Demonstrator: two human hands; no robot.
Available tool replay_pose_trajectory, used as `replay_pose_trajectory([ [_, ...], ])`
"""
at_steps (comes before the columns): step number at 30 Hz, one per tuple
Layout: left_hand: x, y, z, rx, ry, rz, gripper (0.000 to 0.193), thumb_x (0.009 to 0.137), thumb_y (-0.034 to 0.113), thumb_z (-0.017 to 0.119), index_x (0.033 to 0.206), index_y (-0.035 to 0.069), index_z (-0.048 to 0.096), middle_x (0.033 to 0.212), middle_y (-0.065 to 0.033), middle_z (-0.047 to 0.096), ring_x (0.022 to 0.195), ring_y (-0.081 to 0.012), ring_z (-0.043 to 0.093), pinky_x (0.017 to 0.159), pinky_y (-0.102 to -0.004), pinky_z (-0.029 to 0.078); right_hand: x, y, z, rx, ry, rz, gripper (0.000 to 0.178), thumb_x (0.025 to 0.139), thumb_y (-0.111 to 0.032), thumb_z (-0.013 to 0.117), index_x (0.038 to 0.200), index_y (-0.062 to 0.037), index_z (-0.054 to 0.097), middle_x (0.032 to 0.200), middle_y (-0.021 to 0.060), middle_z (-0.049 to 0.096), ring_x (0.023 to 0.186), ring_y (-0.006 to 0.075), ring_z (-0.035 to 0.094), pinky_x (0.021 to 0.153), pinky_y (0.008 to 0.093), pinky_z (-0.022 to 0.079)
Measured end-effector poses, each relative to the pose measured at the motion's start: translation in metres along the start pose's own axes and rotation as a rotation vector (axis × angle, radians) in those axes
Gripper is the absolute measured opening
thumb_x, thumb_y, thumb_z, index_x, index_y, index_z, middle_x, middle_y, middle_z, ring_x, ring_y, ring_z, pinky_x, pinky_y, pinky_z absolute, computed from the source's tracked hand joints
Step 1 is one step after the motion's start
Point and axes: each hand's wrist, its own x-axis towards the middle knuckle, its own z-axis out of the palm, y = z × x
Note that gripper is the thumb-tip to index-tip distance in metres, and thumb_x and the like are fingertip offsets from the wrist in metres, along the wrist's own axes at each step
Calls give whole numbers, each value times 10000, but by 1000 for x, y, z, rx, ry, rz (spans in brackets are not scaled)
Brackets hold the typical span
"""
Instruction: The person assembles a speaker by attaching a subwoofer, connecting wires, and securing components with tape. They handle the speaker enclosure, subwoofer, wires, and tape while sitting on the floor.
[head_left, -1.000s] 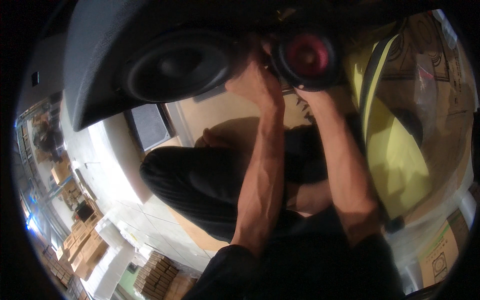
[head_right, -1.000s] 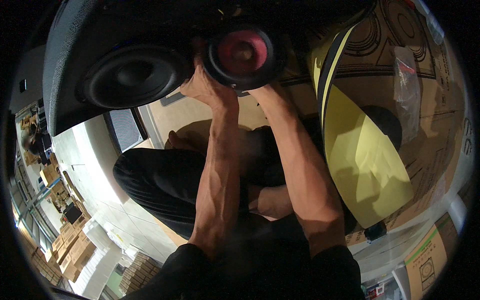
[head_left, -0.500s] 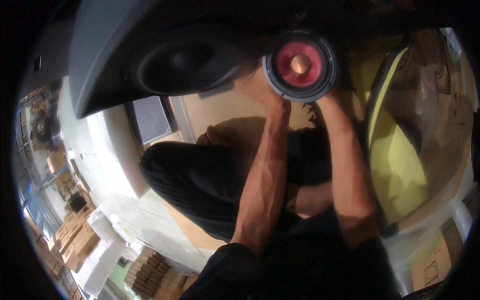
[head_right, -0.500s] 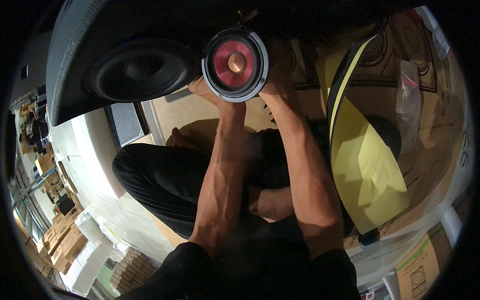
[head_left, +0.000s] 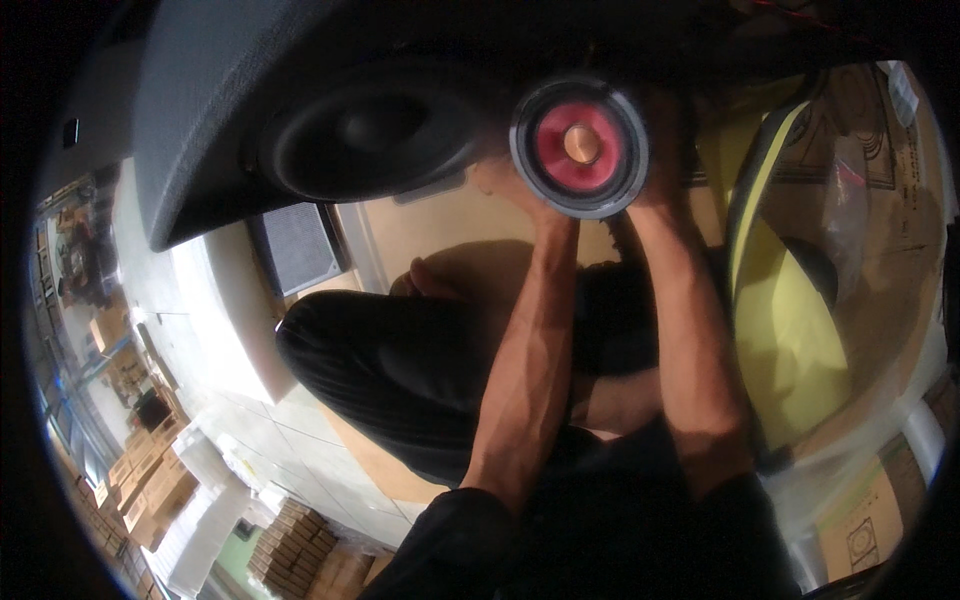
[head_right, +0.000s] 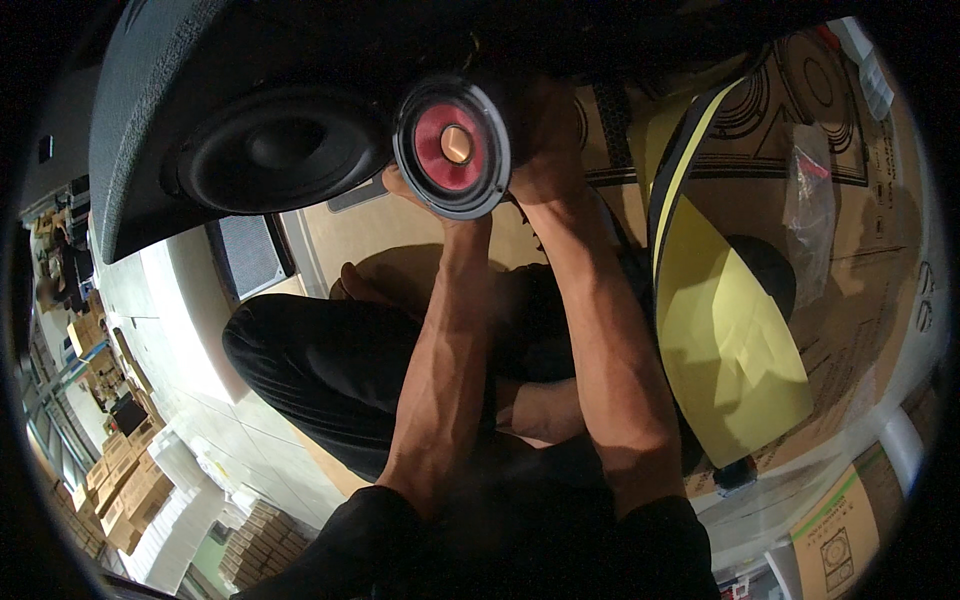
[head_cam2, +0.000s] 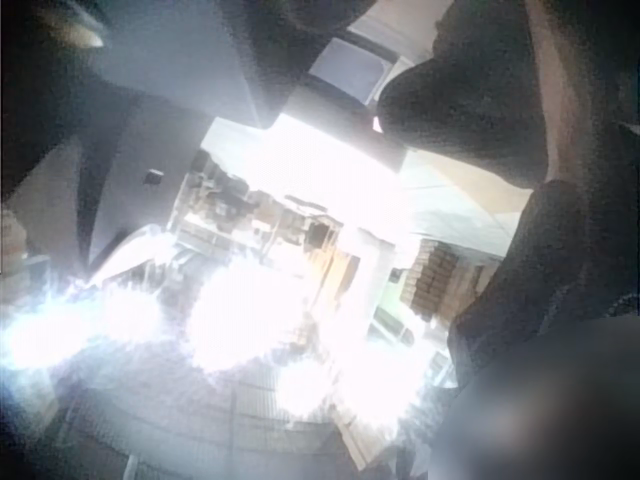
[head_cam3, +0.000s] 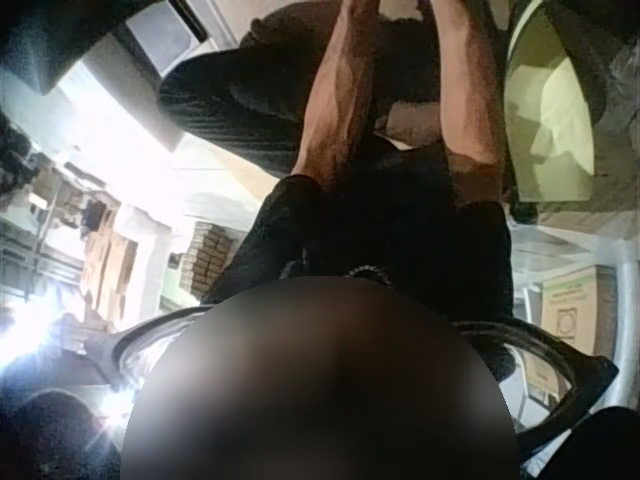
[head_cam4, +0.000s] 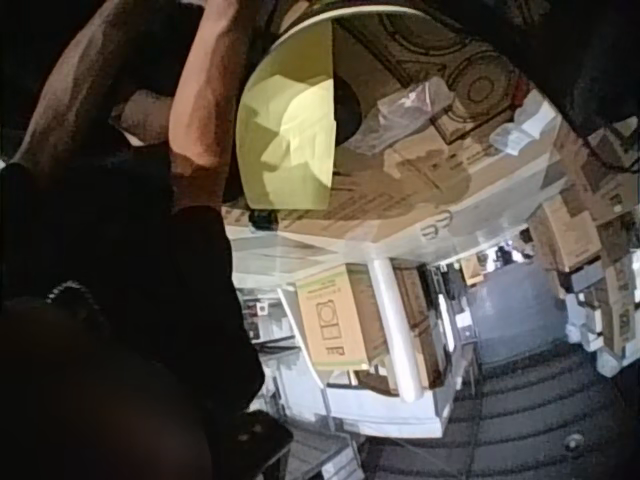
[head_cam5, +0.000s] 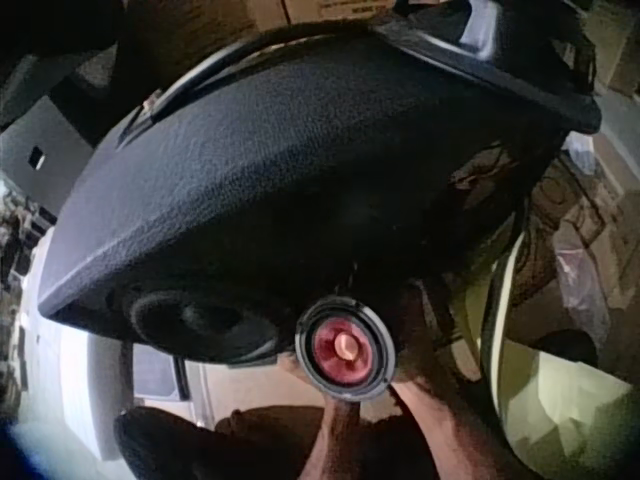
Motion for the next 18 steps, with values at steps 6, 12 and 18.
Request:
replay_pose_trajectory([
  [6, 1, 10, -4, 300, -77, 73, 97, 931, 107, 656, 925, 10, 651, 881, -34, 638, 827, -152, 637, 756, -307, 530, 4, -7, 5, -265, 76, -184, 162, 898, -234, 761, 908, -74, 738, 884, 98, 739, 785, 181, 693, 694, 315, 559],
  [12, 2, 12, 2, 485, -34, 244, 134, 912, 121, 677, 956, -2, 644, 904, -43, 634, 847, -158, 633, 770, -316, 527, 7, -10, 6, -567, 64, -274, 158, 778, -199, 735, 856, -62, 753, 824, 174, 722, 768, 344, 706, 661, 404, 551],
  [18, 1, 14, 1, 570, -26, 317, 185, 894, 135, 699, 987, -13, 637, 927, -51, 630, 867, -165, 630, 783, -324, 523, 6, -8, 9, -622, 141, -275, 140, 774, -184, 741, 855, -70, 756, 825, 167, 729, 731, 345, 712, 625, 405, 563],
])
